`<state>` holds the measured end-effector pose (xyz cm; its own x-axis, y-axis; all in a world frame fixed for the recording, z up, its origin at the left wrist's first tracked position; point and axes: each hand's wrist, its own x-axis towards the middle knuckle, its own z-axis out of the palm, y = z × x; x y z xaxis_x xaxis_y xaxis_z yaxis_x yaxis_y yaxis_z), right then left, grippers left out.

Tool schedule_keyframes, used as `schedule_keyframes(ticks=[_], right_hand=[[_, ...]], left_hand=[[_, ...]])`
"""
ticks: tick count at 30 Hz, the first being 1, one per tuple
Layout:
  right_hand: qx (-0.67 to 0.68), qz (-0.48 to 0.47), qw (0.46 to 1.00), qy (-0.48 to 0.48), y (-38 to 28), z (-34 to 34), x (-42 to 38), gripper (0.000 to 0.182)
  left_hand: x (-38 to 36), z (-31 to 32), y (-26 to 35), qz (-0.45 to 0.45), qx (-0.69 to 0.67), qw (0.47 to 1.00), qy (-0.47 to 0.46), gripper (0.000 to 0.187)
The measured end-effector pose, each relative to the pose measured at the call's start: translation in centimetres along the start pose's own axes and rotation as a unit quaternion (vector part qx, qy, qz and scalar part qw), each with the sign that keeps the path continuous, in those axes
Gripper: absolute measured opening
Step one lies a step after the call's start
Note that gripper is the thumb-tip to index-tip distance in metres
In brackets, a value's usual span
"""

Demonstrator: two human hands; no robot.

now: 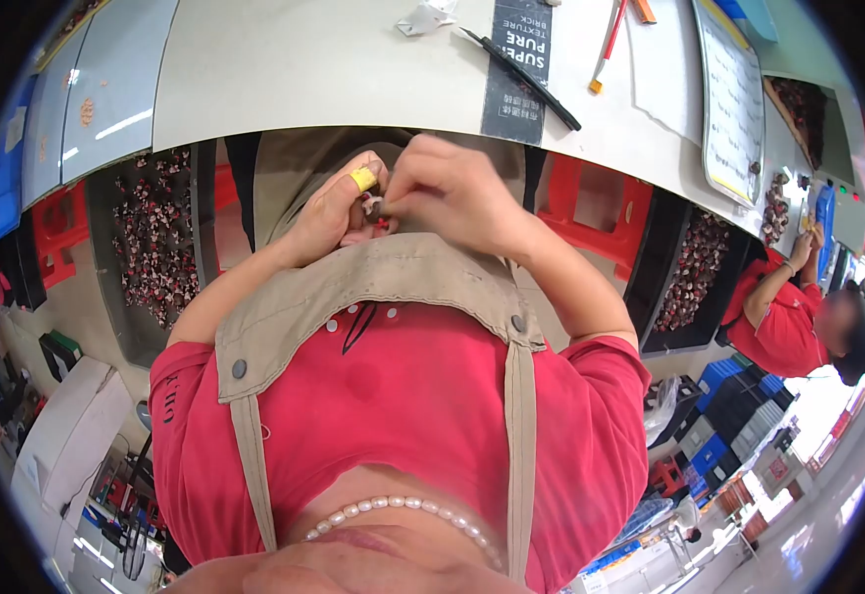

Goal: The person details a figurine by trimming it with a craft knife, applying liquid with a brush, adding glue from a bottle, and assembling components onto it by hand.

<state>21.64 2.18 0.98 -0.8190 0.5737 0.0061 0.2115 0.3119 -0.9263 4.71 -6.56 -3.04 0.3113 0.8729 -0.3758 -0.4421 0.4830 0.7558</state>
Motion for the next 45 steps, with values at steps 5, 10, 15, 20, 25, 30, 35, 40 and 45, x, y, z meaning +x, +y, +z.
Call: schedule_keyframes(ticks=[5, 10, 15, 20, 25, 30, 35, 40, 45], right_hand=[[0.044, -0.04, 0.998, -0.008, -0.9, 0.6, -0.1, 0.008], [-0.102, -0.008, 0.99, 0.094, 0.4, -1.9, -0.3, 0.007], [-0.168, -0.039, 0.918, 0.358, 1.2, -8.2, -1.9, 0.008], [-0.322, 0.011, 0.857, 0.402, 3.5, -12.4, -2.6, 0.012], [-0.363, -0.014, 0.843, 0.397, 4.5, -12.4, -1.4, 0.014], [-0.291, 0.058, 0.926, 0.233, 1.5, -9.0, 1.4, 0.024], [-0.323, 0.082, 0.925, 0.184, 2.4, -8.7, 2.5, 0.02], [-0.346, 0.056, 0.908, 0.229, 4.1, -10.6, 2.6, 0.022], [-0.354, 0.132, 0.863, 0.335, 4.9, -15.5, 3.9, 0.029]], left_hand=[[0.0, -0.2, 0.1, 0.0, 0.016, 1.0, -0.01, 0.021], [-0.3, -0.7, 0.2, -0.031, -0.087, 0.995, -0.041, 0.024], [-0.2, -0.6, 0.6, 0.0, -0.167, 0.983, -0.073, 0.021], [0.0, -0.5, 0.6, 0.019, -0.165, 0.984, -0.07, 0.029], [0.4, -0.5, 1.0, 0.066, -0.144, 0.985, -0.068, 0.038], [0.5, -0.4, 1.8, 0.099, -0.167, 0.978, -0.072, 0.052], [0.7, -0.6, 3.2, 0.154, -0.124, 0.979, -0.048, 0.072], [1.6, -1.3, 4.8, 0.19, -0.086, 0.978, -0.019, 0.069], [2.9, -1.6, 4.9, 0.233, -0.024, 0.972, 0.015, 0.063]])
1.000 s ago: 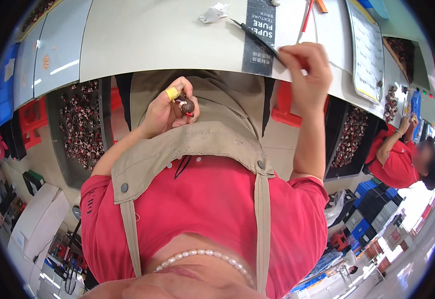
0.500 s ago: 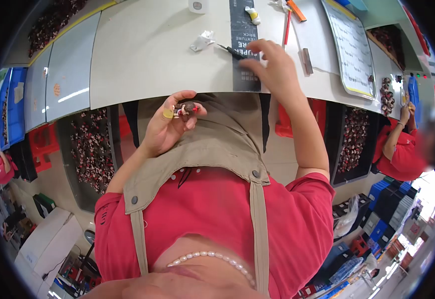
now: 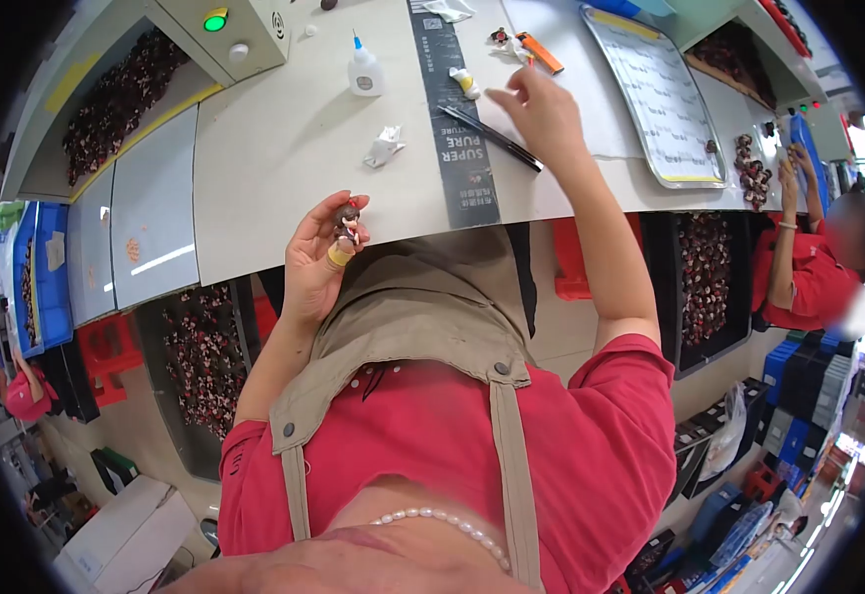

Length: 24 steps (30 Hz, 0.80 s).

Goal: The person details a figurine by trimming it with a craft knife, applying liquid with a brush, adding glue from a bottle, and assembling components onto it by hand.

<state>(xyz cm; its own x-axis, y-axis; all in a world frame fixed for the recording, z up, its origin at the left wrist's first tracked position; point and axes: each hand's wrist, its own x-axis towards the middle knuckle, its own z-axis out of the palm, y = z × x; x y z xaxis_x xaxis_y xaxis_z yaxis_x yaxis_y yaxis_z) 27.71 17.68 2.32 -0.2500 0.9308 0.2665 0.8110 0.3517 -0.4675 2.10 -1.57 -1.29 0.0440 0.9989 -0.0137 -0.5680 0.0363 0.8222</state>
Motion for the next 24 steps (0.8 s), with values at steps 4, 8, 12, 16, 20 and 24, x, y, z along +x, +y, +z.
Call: schedule_keyframes(ticks=[4, 8, 12, 16, 20, 24], right_hand=[[-0.017, 0.126, 0.99, -0.062, 3.1, 0.0, 1.9, 0.024], [0.111, 0.158, 0.98, -0.051, 4.2, -0.6, 2.2, 0.033], [0.246, 0.051, 0.965, 0.073, 0.9, -3.3, 1.6, 0.021], [0.529, -0.011, 0.848, -0.029, -3.9, -2.9, -0.6, 0.022], [0.58, -0.016, 0.806, -0.114, -7.0, -0.3, -1.1, 0.022], [0.612, -0.009, 0.778, -0.142, -9.0, 0.9, -1.5, 0.022]], left_hand=[[0.6, 1.0, 0.5, 0.027, 0.034, 0.999, 0.024, 0.06], [0.9, 1.0, 0.3, 0.017, 0.041, 0.999, 0.013, 0.059], [1.0, 0.6, 0.1, -0.02, 0.051, 0.998, 0.008, 0.059], [1.6, 0.8, 0.3, -0.013, 0.044, 0.999, 0.005, 0.058], [2.7, 0.6, 1.0, 0.001, 0.074, 0.997, 0.005, 0.059], [3.3, 0.4, 1.2, -0.011, 0.087, 0.996, 0.002, 0.058]])
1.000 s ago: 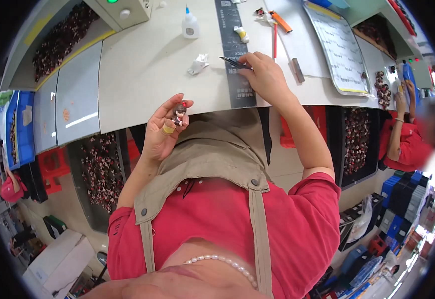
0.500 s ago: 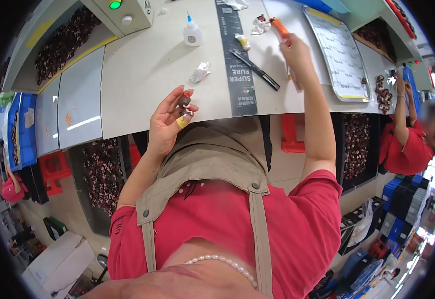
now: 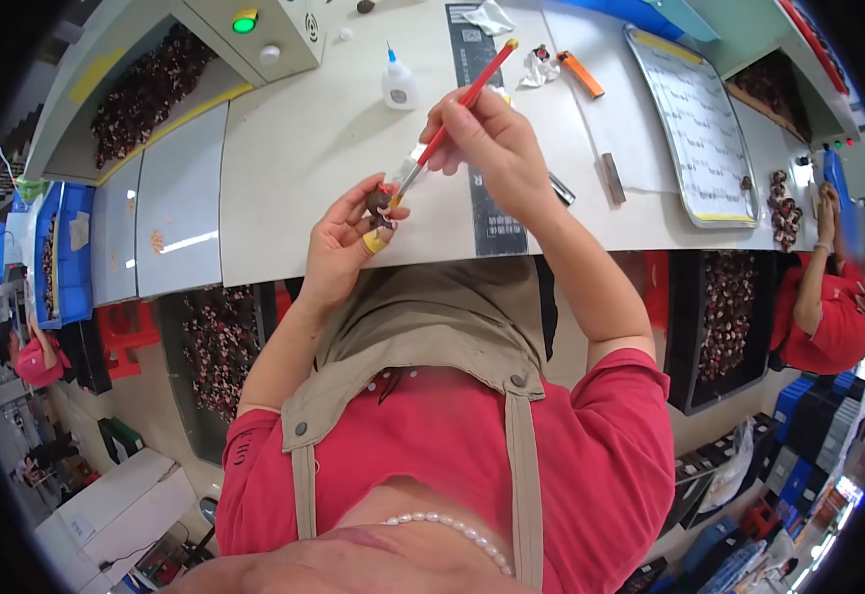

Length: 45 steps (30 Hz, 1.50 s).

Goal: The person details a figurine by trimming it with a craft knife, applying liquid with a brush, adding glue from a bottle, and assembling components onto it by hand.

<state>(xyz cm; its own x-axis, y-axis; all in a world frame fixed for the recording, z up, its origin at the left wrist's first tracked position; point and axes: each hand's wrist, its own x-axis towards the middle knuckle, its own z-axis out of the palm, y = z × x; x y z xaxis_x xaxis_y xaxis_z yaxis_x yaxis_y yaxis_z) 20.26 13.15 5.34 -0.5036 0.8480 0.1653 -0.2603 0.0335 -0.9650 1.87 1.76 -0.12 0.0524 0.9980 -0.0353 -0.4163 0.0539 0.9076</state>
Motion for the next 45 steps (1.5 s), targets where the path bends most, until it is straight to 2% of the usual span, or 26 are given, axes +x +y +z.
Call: schedule_keyframes(ticks=[4, 8, 12, 17, 26, 31, 35, 38, 45], right_hand=[[-0.018, -0.05, 0.998, 0.039, -0.3, -1.7, 0.5, 0.019], [-0.019, -0.126, 0.976, 0.177, -2.4, -4.4, 1.7, 0.013], [-0.022, -0.146, 0.966, 0.214, -1.7, -6.2, 1.5, 0.016], [-0.006, -0.079, 0.987, 0.141, -1.1, -5.1, 1.9, 0.015], [0.042, -0.014, 0.998, 0.047, -0.2, -3.6, 5.3, 0.015], [0.125, 0.009, 0.99, 0.059, 1.5, -4.0, 5.2, 0.01], [0.056, 0.017, 0.995, 0.081, 1.4, -4.3, 4.8, 0.016], [0.025, 0.02, 0.997, 0.064, 1.5, -4.0, 4.6, 0.016], [0.041, 0.02, 0.997, 0.058, 0.9, -4.0, 4.4, 0.022]], left_hand=[[0.3, -0.1, 0.1, -0.01, 0.013, 1.0, 0.002, 0.057], [0.8, -0.5, 0.1, -0.008, 0.023, 1.0, 0.003, 0.057], [1.0, -0.7, -0.3, -0.007, 0.021, 1.0, 0.004, 0.058], [1.3, -0.3, 0.0, -0.006, 0.021, 1.0, 0.005, 0.058], [2.2, 0.8, -1.0, 0.0, 0.0, 1.0, -0.031, 0.057], [2.7, 1.1, -0.7, -0.018, 0.012, 1.0, -0.022, 0.057], [2.8, 1.5, -1.1, -0.029, 0.006, 0.999, -0.012, 0.058], [2.8, 1.3, -1.4, -0.018, 0.0, 1.0, 0.01, 0.06], [2.6, 1.7, -1.5, -0.027, 0.02, 0.999, 0.025, 0.064]])
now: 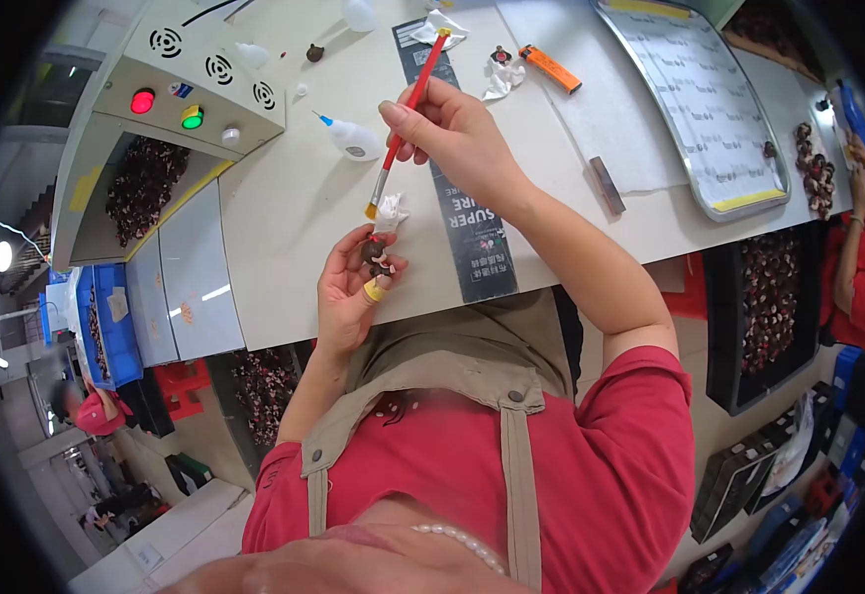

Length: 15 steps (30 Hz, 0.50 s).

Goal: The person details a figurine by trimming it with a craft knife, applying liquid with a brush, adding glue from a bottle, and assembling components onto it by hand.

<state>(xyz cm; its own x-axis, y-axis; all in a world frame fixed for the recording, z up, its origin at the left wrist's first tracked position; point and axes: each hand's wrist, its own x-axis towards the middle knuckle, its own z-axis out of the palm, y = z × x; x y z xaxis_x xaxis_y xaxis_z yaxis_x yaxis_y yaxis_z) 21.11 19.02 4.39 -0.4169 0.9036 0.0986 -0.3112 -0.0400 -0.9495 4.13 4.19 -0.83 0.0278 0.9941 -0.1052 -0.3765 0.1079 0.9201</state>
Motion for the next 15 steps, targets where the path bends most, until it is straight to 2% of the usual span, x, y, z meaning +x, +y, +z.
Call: schedule_keyframes(ticks=[7, 10, 15], right_hand=[[-0.06, -0.049, 0.997, 0.029, 0.6, -0.3, -0.1, 0.021], [-0.07, -0.038, 0.996, 0.034, 0.9, -0.2, -0.2, 0.021], [-0.009, 0.003, 0.999, -0.05, 1.4, 0.6, -0.9, 0.019]], left_hand=[[0.0, 0.2, -0.1, -0.006, 0.008, 1.0, 0.004, 0.063], [0.0, 0.2, 0.0, 0.005, 0.005, 1.0, -0.005, 0.06], [-0.1, 0.1, -0.2, 0.006, -0.001, 1.0, 0.01, 0.064]])
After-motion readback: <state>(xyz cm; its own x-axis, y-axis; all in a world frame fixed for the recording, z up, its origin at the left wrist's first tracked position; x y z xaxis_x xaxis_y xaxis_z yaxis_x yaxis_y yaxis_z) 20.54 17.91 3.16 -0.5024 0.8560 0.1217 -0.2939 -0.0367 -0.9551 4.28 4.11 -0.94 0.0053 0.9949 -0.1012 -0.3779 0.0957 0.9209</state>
